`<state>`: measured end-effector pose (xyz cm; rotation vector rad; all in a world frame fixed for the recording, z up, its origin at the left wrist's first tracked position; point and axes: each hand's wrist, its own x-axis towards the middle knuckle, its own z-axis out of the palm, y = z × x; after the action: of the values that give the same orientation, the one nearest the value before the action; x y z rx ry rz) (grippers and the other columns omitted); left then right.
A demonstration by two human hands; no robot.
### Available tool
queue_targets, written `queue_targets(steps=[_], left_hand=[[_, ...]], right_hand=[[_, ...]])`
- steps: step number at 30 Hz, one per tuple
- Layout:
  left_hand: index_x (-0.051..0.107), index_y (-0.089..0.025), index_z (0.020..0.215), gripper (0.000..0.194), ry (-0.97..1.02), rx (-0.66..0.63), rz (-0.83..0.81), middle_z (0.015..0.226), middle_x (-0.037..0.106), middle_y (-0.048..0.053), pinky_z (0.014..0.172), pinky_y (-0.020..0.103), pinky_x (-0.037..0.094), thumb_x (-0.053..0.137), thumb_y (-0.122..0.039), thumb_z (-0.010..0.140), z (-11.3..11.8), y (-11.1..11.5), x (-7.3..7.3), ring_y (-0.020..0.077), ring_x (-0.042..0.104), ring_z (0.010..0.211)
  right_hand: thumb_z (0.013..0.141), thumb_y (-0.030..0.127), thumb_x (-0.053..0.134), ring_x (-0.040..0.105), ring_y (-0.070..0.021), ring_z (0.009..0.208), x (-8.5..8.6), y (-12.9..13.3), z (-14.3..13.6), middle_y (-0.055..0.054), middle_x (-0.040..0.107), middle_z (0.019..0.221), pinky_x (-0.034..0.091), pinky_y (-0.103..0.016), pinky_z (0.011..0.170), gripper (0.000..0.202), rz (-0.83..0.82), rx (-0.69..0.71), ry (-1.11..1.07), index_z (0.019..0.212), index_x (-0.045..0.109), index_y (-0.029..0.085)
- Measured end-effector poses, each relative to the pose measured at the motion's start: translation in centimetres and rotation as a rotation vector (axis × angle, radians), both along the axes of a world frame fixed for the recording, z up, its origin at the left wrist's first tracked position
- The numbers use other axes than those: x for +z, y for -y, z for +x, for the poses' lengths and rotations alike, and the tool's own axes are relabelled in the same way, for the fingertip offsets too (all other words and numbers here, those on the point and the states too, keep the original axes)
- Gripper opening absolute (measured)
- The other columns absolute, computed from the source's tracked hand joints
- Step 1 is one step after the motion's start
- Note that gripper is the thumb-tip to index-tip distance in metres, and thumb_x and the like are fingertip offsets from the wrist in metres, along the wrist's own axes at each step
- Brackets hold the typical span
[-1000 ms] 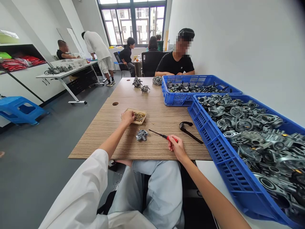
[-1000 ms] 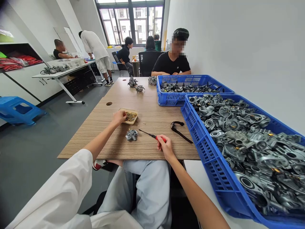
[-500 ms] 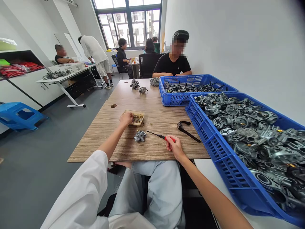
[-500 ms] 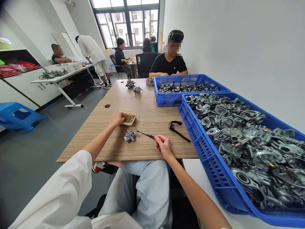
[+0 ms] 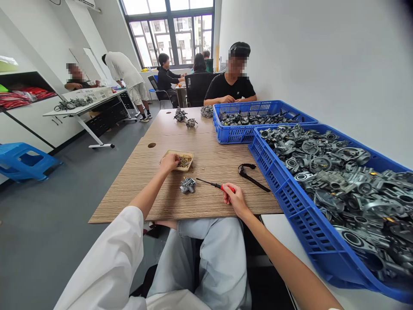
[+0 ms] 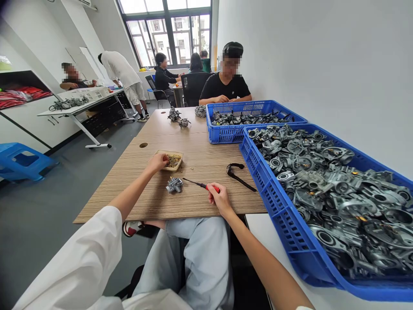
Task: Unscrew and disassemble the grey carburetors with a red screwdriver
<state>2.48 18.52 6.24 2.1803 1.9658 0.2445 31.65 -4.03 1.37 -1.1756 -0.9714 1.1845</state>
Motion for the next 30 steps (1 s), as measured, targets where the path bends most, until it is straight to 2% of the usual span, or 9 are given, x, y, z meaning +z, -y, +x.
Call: queue_targets(steps=[6,14,21,24,27,30], left_hand=[[0.078,-0.027,0.102,0.02,-0.003,-0.004,-0.007,0.112,0.079,0.004,0.087,0.026,0.051,0.067,-0.023,0.086,0.0,-0.2,0.0,0.0207,0.071,0.104],[0.076,-0.024,0.097,0.015,0.029,-0.034,0.035,0.11,0.079,0.007,0.088,0.03,0.052,0.063,-0.026,0.09,-0.2,0.0,0.0,0.0238,0.071,0.104],[0.07,-0.02,0.1,0.016,0.122,-0.081,0.113,0.112,0.078,0.008,0.091,0.03,0.053,0.059,-0.03,0.094,-0.9,0.3,1.0,0.0218,0.07,0.104],[0.066,-0.019,0.102,0.016,0.271,-0.076,0.1,0.105,0.079,0.007,0.085,0.029,0.055,0.055,-0.028,0.095,-0.8,1.1,1.5,0.0189,0.071,0.092],[0.061,-0.019,0.105,0.014,0.511,-0.084,-0.004,0.095,0.079,0.005,0.072,0.027,0.055,0.051,-0.026,0.097,-0.4,2.6,2.0,0.0154,0.069,0.076],[0.061,-0.02,0.101,0.012,0.549,-0.183,-0.046,0.087,0.076,0.004,0.067,0.026,0.054,0.052,-0.028,0.098,-0.2,5.0,2.6,0.0154,0.068,0.072]], right_hand=[[0.082,0.062,0.077,0.05,-0.0096,0.041,-0.2,0.0,0.1,0.004,0.056,0.054,0.034,-0.02,0.037,0.044,-0.004,0.002,-0.007,0.076,0.065,0.02],[0.083,0.063,0.075,0.05,-0.0102,0.041,-0.3,-0.1,0.1,0.004,0.057,0.054,0.035,-0.02,0.037,0.043,0.002,0.003,0.009,0.076,0.065,0.021],[0.082,0.062,0.075,0.05,-0.0109,0.041,-0.1,-0.1,0.0,0.004,0.056,0.054,0.035,-0.021,0.036,0.042,-0.007,-0.001,0.019,0.076,0.066,0.021],[0.082,0.062,0.075,0.049,-0.0109,0.04,0.0,-0.1,-0.1,0.004,0.056,0.053,0.034,-0.021,0.036,0.042,-0.01,-0.006,0.017,0.076,0.066,0.021],[0.081,0.061,0.076,0.05,-0.0108,0.04,0.0,-0.1,-0.1,0.004,0.056,0.052,0.034,-0.021,0.036,0.041,-0.007,-0.005,0.012,0.075,0.066,0.021],[0.082,0.059,0.076,0.05,-0.0108,0.041,0.0,-0.1,-0.1,0.004,0.056,0.052,0.034,-0.021,0.036,0.04,-0.002,-0.001,0.004,0.075,0.066,0.021]])
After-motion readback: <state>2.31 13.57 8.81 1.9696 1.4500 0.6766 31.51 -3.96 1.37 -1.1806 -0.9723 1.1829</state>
